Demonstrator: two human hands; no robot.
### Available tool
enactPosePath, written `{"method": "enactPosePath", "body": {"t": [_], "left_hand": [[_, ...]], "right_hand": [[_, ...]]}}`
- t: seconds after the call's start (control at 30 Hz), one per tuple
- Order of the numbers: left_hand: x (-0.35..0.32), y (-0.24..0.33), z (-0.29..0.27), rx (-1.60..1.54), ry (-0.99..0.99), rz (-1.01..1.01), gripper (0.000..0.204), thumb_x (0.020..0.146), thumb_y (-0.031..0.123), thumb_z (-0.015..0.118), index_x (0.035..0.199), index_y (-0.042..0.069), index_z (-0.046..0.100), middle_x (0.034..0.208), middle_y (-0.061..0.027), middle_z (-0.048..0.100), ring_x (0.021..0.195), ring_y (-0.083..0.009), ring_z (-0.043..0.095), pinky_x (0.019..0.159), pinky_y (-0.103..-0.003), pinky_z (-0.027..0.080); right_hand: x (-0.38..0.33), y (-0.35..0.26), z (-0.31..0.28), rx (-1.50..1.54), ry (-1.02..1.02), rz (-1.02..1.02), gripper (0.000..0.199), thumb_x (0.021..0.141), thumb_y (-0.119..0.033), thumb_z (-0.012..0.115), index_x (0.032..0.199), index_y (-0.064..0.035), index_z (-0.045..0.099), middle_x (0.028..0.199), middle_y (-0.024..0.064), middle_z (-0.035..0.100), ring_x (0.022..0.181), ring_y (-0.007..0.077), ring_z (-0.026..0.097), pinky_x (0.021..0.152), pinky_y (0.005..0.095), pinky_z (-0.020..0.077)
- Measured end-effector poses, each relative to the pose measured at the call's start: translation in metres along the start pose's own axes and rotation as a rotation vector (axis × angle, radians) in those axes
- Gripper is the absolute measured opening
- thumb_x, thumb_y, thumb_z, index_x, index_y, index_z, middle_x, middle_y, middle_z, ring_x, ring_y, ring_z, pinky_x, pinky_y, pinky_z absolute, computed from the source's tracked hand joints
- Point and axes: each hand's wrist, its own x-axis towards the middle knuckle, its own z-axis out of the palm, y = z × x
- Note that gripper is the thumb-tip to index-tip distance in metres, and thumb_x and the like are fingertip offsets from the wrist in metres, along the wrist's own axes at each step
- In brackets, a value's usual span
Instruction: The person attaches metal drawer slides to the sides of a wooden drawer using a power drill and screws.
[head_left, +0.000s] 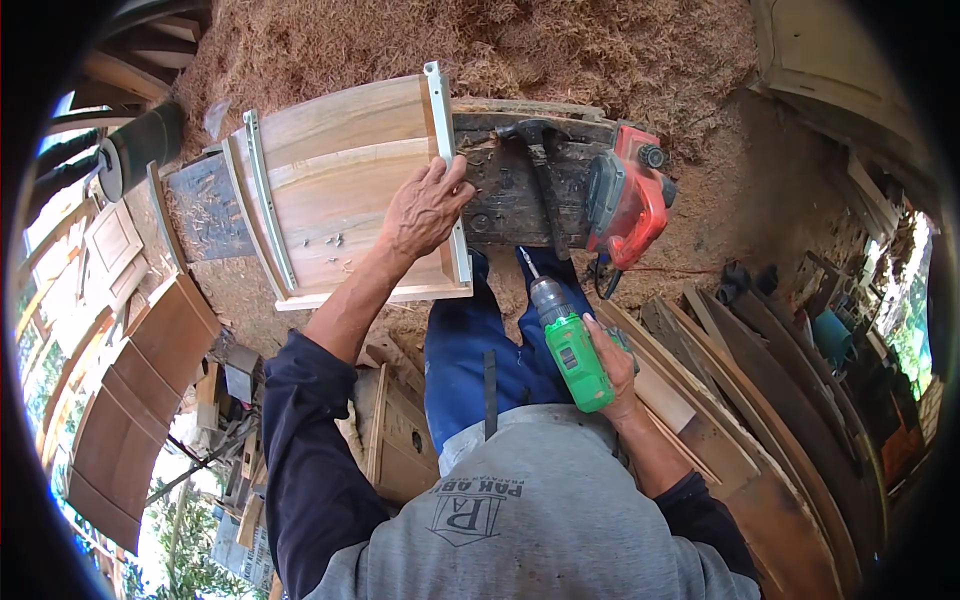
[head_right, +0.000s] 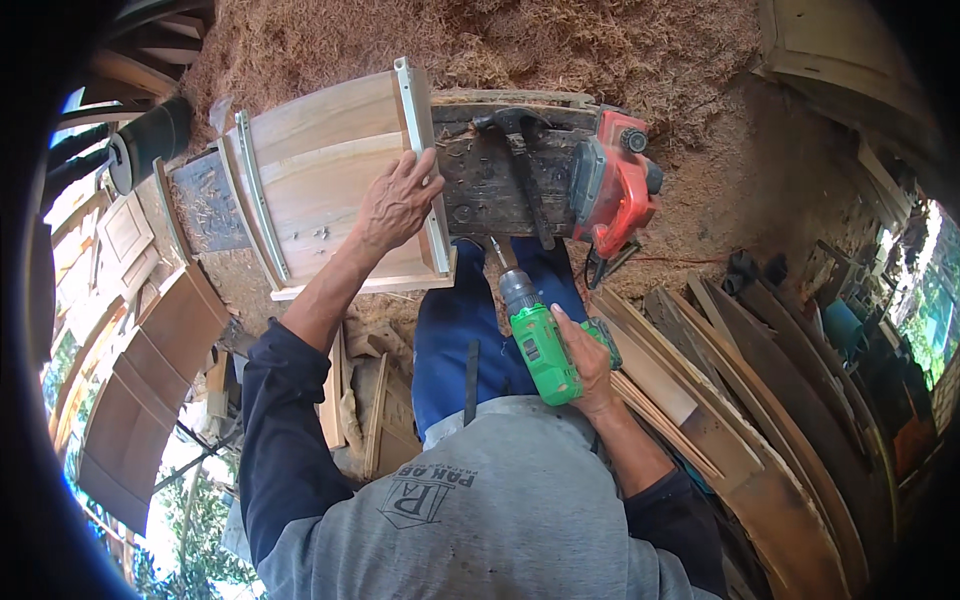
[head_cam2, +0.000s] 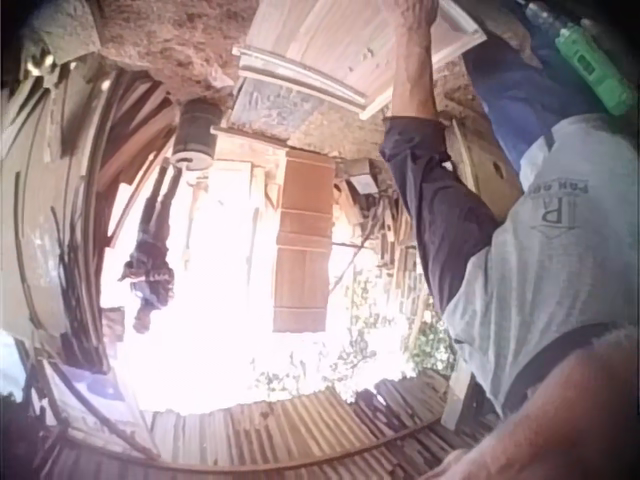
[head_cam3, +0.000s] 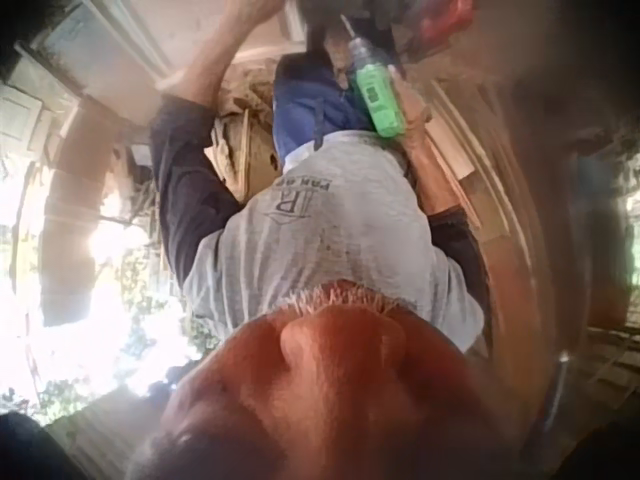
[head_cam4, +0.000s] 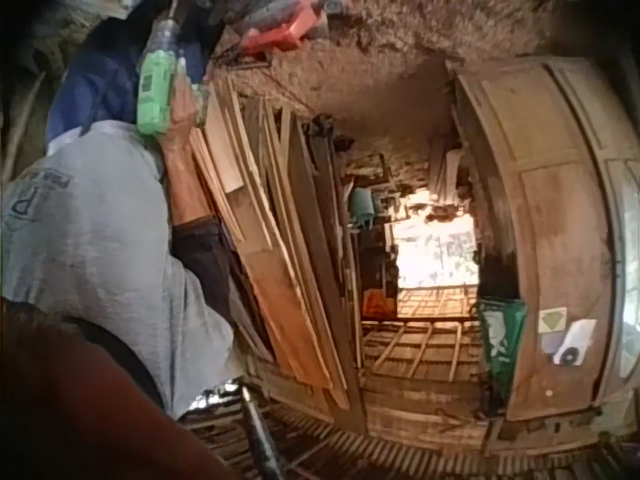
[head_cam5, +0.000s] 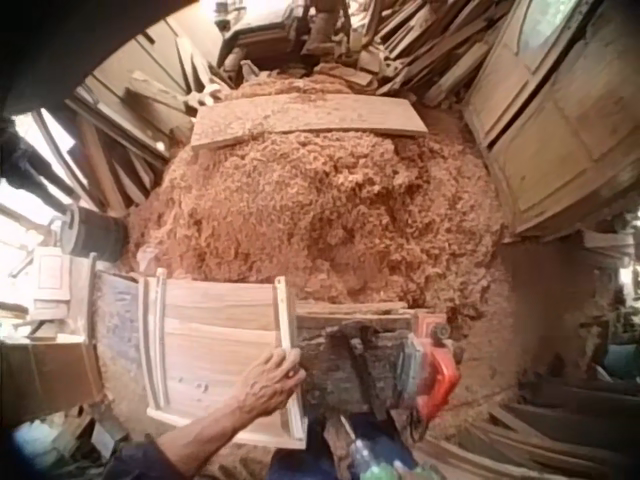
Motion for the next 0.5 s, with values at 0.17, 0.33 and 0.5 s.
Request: {"method": "enactPosePath", "body": {"t": [0.17, 0.33, 0.5], "left_hand": [[-0.004, -0.002, -0.003, -0.115, 0.0, -0.001, 0.024, 0.085, 0.012, 0.061, 0.109, 0.006, 0.06, 0.137, -0.0166, 0.047, 0.119, -0.0315, 0.053, 0.097, -0.041, 0.048], [-0.006, 0.01, -0.017, -0.323, 0.078, -0.033, 0.02, 0.085, 0.014, 0.064, 0.099, 0.002, 0.059, 0.128, -0.0179, 0.048, 0.112, -0.0342, 0.057, 0.092, -0.043, 0.052], [-0.008, 0.007, 0.029, -0.494, 0.313, -0.213, 0.021, 0.085, 0.005, 0.065, 0.104, -0.001, 0.059, 0.125, -0.0191, 0.048, 0.106, -0.0367, 0.06, 0.089, -0.045, 0.053]], "right_hand": [[-0.004, 0.003, 0.0, 0.017, -0.004, 0.015, 0.078, 0.075, -0.008, 0.078, 0.145, 0.0048, 0.047, 0.107, 0.0201, 0.07, 0.089, 0.0328, 0.071, 0.075, 0.0393, 0.0573], [-0.007, 0.004, -0.004, 0.025, -0.02, 0.027, 0.079, 0.074, -0.009, 0.078, 0.145, 0.0049, 0.046, 0.106, 0.0199, 0.07, 0.087, 0.0331, 0.071, 0.074, 0.0391, 0.0571], [-0.004, 0.005, -0.002, 0.03, 0.004, -0.019, 0.08, 0.074, -0.009, 0.078, 0.146, 0.0047, 0.046, 0.104, 0.0195, 0.07, 0.087, 0.0335, 0.071, 0.075, 0.0399, 0.0567]]}}
